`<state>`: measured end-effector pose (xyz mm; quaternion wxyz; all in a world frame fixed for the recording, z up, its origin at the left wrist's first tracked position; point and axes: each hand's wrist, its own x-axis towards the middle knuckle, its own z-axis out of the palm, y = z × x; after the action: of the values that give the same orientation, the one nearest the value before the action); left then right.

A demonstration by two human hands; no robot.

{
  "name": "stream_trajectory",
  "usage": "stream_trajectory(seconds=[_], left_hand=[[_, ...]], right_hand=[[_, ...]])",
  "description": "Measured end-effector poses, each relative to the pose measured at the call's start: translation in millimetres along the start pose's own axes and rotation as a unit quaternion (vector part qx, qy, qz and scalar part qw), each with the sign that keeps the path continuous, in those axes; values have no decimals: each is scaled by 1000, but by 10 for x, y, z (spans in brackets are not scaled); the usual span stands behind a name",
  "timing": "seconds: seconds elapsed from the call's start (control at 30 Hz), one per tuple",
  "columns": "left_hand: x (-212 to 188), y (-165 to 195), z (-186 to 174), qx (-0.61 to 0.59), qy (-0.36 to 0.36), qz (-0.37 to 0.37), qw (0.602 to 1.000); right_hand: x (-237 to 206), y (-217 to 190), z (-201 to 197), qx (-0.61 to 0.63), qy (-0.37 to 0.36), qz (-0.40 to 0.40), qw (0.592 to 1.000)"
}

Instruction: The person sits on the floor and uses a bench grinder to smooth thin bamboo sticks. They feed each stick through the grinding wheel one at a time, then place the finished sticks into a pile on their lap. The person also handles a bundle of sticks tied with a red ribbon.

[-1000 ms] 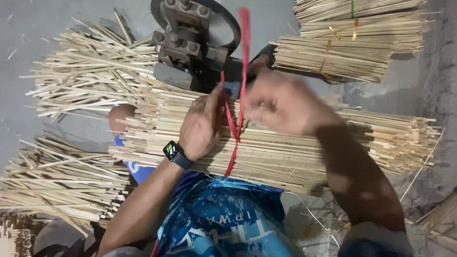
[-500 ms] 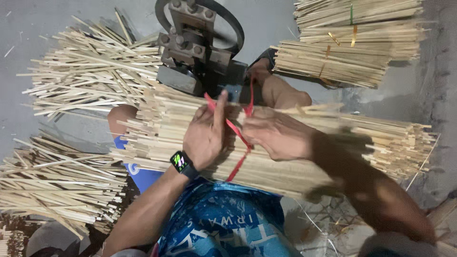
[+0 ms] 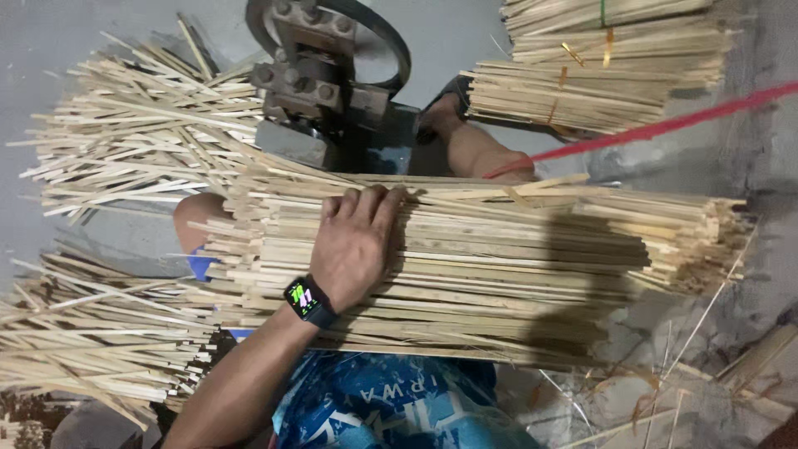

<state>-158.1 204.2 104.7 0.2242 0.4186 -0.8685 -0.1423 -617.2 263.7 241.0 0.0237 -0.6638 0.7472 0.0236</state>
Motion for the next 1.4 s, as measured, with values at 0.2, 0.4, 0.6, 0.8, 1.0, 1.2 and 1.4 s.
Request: stream_trajectory(seconds=[0.2, 0.4, 0.6, 0.8, 1.0, 1.2, 1.4], left_hand=[[500, -73, 87, 93, -45, 56, 993], [1057, -37, 396, -82, -488, -107, 863], [1097, -150, 583, -51, -485, -67, 870], [1231, -200, 692, -59, -562, -75, 821], [1311, -217, 778, -140, -514, -105, 840], [1422, -205, 935, -136, -593, -128, 783], [1121, -22, 916, -230, -570, 3, 789]], right_hand=[[-1458, 703, 723, 49, -78, 210, 973], [-3028, 834, 1026, 80, -166, 390, 902], [-3477, 941, 1391, 90, -234, 502, 828], [-2684, 539, 1152, 51, 22, 346, 937], [190, -519, 1528, 304, 55, -181, 934], [850, -1060, 1601, 135, -293, -59, 945], [63, -826, 1635, 113, -485, 56, 865]])
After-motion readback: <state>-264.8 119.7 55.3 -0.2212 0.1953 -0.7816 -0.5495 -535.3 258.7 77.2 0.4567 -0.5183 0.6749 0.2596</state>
